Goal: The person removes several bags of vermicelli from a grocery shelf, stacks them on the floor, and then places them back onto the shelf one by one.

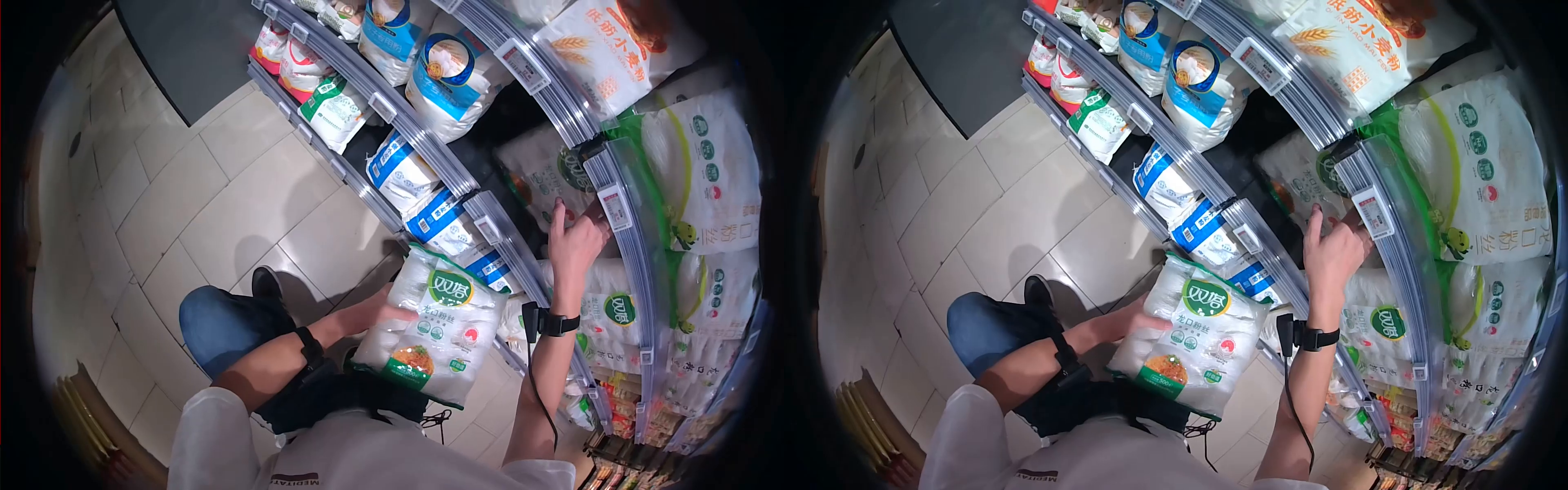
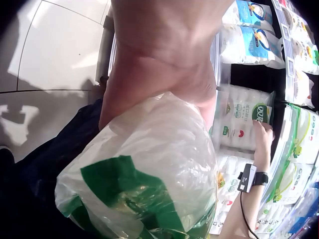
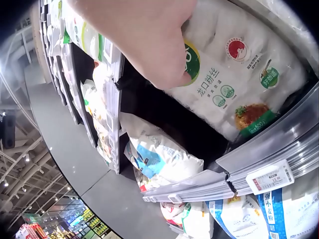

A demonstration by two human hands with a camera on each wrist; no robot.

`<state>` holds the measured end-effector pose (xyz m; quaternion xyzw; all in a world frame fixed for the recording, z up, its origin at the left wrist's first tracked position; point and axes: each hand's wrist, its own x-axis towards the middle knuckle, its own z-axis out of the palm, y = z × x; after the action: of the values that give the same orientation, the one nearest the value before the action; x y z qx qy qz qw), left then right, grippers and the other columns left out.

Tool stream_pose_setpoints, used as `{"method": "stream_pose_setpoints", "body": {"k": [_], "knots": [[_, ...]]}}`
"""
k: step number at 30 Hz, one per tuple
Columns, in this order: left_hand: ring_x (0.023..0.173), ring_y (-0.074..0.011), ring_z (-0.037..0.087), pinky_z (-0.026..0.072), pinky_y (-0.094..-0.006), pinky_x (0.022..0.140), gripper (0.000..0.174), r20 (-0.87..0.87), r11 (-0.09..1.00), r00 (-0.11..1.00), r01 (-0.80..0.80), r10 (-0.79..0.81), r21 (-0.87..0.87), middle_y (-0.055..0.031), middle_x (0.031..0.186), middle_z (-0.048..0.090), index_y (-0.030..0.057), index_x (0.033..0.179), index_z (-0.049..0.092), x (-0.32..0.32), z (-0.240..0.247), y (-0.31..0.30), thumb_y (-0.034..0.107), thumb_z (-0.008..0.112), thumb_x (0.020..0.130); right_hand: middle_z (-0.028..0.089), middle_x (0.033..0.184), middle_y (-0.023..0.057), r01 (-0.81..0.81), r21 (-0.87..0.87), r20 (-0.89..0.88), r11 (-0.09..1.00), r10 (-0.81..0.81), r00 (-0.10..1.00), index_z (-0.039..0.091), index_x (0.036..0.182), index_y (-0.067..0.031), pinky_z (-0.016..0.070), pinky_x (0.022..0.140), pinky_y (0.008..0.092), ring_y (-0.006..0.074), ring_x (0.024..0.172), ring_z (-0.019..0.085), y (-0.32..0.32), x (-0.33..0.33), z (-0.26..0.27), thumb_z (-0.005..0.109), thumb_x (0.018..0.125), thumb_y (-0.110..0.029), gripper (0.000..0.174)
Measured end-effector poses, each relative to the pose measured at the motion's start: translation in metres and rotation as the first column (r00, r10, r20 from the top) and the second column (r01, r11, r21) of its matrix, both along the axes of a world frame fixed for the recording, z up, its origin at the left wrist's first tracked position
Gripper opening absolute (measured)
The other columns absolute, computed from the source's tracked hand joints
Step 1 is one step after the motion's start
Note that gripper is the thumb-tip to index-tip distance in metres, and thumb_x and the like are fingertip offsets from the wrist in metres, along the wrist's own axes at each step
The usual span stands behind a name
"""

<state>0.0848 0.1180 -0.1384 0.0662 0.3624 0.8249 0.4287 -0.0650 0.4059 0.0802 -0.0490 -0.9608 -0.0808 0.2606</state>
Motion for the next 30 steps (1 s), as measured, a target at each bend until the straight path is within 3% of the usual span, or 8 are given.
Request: {"method": "stream_pose_setpoints", "body": {"k": [6,12,15,21,24,27,30], "knots": [[0.145,-0.0244,0.051,0.0399,-0.0417,0.122,0.084,0.003,0.998,1.000,0.022,-0.023,0.052,-0.0131,0.156,0.054,0.0029,0.166,0.029,-0.005,0.007,0.005,0.010,0.077,0.096,0.062,0.134,0.0400,0.066,-0.057,0.070,0.996,-0.062,0.996,0.049,0.146,0.0158,0.0456,0.110,0.0549,0.0526,0.125,0.060,0.012,-0.002,0.009,0.070,0.097,-0.048,0.083],[0.144,-0.0235,0.051,0.0393,-0.0406,0.123,0.082,-0.027,0.996,0.999,0.042,-0.040,0.075,-0.0125,0.156,0.054,0.0023,0.165,0.030,-0.009,0.004,0.010,0.008,0.075,0.097,0.072,0.114,0.0324,-0.025,-0.023,-0.005,0.999,0.025,1.000,0.056,0.137,0.0115,0.0514,0.100,0.0529,0.0496,0.111,0.068,0.020,-0.003,0.004,0.073,0.096,-0.045,0.072],[0.144,-0.0230,0.051,0.0396,-0.0396,0.122,0.082,-0.043,0.998,0.998,0.049,-0.047,0.048,-0.0121,0.157,0.054,0.0027,0.166,0.029,-0.010,-0.002,0.013,0.007,0.075,0.097,0.073,0.105,0.0268,-0.011,-0.042,0.093,0.999,0.015,0.996,0.060,0.128,0.0085,0.0532,0.095,0.0515,0.0463,0.105,0.070,0.022,-0.003,0.010,0.073,0.096,-0.044,0.063],[0.145,-0.0222,0.050,0.0393,-0.0387,0.122,0.084,-0.020,0.999,0.999,0.050,-0.050,0.002,-0.0118,0.157,0.053,0.0032,0.167,0.028,-0.009,0.000,0.013,0.007,0.075,0.097,0.072,0.095,0.0229,-0.099,-0.144,0.068,0.985,0.109,0.992,0.062,0.122,0.0068,0.0543,0.089,0.0529,0.0440,0.096,0.070,0.025,-0.009,0.010,0.075,0.095,-0.043,0.058],[0.145,-0.0220,0.049,0.0391,-0.0387,0.122,0.084,-0.026,0.999,0.998,0.049,-0.049,0.003,-0.0117,0.157,0.053,0.0034,0.167,0.028,-0.008,0.002,0.012,0.008,0.076,0.098,0.073,0.103,0.0257,-0.114,-0.204,0.033,0.972,0.123,0.992,0.060,0.129,0.0101,0.0565,0.086,0.0525,0.0443,0.094,0.072,0.004,0.002,0.011,0.075,0.095,-0.035,0.058],[0.145,-0.0219,0.050,0.0392,-0.0387,0.122,0.084,-0.050,0.999,0.998,0.047,-0.048,-0.016,-0.0115,0.157,0.053,0.0035,0.167,0.028,-0.010,0.004,0.012,0.008,0.076,0.098,0.062,0.132,0.0312,-0.223,-0.285,-0.110,0.932,0.200,0.974,0.052,0.141,0.0112,0.0588,0.084,0.0494,0.0432,0.094,0.071,-0.020,0.021,-0.002,0.077,0.094,-0.028,0.066],[0.144,-0.0221,0.050,0.0391,-0.0388,0.122,0.084,-0.049,0.998,0.997,0.054,-0.056,-0.026,-0.0114,0.157,0.054,0.0035,0.167,0.029,-0.011,0.006,0.013,0.009,0.077,0.098,0.044,0.152,0.0322,-0.286,-0.176,-0.092,0.942,0.274,0.957,0.046,0.147,0.0110,0.0607,0.082,0.0459,0.0414,0.095,0.072,-0.025,0.039,-0.017,0.077,0.094,-0.023,0.070]]}}
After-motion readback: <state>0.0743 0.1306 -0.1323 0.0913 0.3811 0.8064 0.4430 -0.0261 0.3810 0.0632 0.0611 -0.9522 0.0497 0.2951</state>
